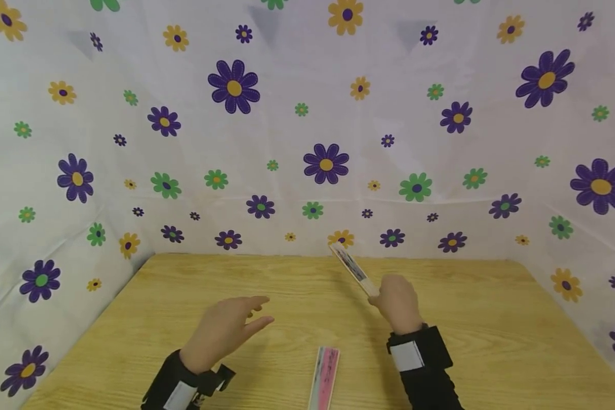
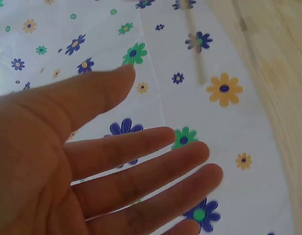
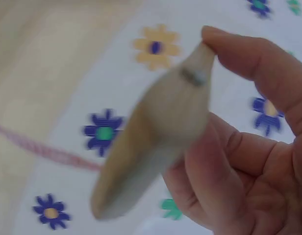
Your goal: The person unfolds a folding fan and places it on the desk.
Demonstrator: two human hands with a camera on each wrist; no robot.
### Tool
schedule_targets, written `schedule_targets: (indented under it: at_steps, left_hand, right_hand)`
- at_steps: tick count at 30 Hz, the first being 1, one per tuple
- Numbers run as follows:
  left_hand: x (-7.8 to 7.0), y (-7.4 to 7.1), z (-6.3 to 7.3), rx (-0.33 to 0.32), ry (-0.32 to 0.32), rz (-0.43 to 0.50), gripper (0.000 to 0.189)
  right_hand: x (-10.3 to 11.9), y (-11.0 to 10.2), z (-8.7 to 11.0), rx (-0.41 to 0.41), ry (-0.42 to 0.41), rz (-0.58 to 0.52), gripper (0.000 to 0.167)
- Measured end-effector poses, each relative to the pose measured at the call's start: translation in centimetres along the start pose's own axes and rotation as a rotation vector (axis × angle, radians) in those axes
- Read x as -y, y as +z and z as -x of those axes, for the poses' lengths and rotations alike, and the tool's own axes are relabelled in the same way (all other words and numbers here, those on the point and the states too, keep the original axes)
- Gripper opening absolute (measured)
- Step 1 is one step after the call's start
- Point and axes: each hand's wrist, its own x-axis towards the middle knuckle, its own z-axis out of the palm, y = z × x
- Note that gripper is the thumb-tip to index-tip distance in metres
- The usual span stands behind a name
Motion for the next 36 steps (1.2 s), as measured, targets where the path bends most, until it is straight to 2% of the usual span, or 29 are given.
schedule_targets:
  at_steps: [4,6,8,13,15,17,20,23,25,28,36]
  left_hand:
    - [-1.5,0.8,-0.3,-0.042,0.037,0.09,0.032]
    - [-2.5,1.2,-0.6,-0.072,0.049,0.164,0.032]
    - [-3.5,1.6,-1.0,-0.098,0.057,0.278,0.034]
    - [-5.8,1.7,-2.3,-0.127,0.016,0.687,0.033]
    - [-6.3,1.6,-2.5,-0.157,-0.001,0.773,0.03]
    - [-6.6,1.5,-2.7,-0.168,-0.021,0.814,0.027]
    - [-6.3,1.3,-2.7,-0.115,-0.042,0.925,0.024]
    - [-5.8,1.3,-2.8,-0.013,-0.069,1.08,0.022]
    - [-5.6,1.5,-3.0,0.028,-0.077,1.132,0.022]
    - [-5.6,1.9,-3.2,0.037,-0.089,1.146,0.021]
    - [-5.8,2.5,-3.4,0.021,-0.147,1.148,0.023]
  right_hand:
    - [2.6,-2.0,1.7,-0.029,-0.053,-0.085,0.025]
    - [4.0,-2.7,2.8,-0.041,-0.073,-0.113,0.03]
    - [5.1,-2.9,3.9,-0.065,-0.103,-0.137,0.032]
    - [7.2,-2.1,6.0,-0.133,-0.183,-0.169,0.028]
    - [7.7,-1.6,6.4,-0.173,-0.222,-0.159,0.026]
    - [7.9,-1.2,6.6,-0.201,-0.249,-0.142,0.027]
    - [7.9,-1.1,6.4,-0.189,-0.26,-0.158,0.028]
    - [7.7,-1.2,5.9,-0.105,-0.25,-0.223,0.024]
    - [7.5,-1.2,5.6,-0.048,-0.238,-0.259,0.018]
    - [7.4,-1.2,5.2,0.005,-0.225,-0.274,0.014]
    - [7.4,-1.1,5.2,0.022,-0.207,-0.283,0.01]
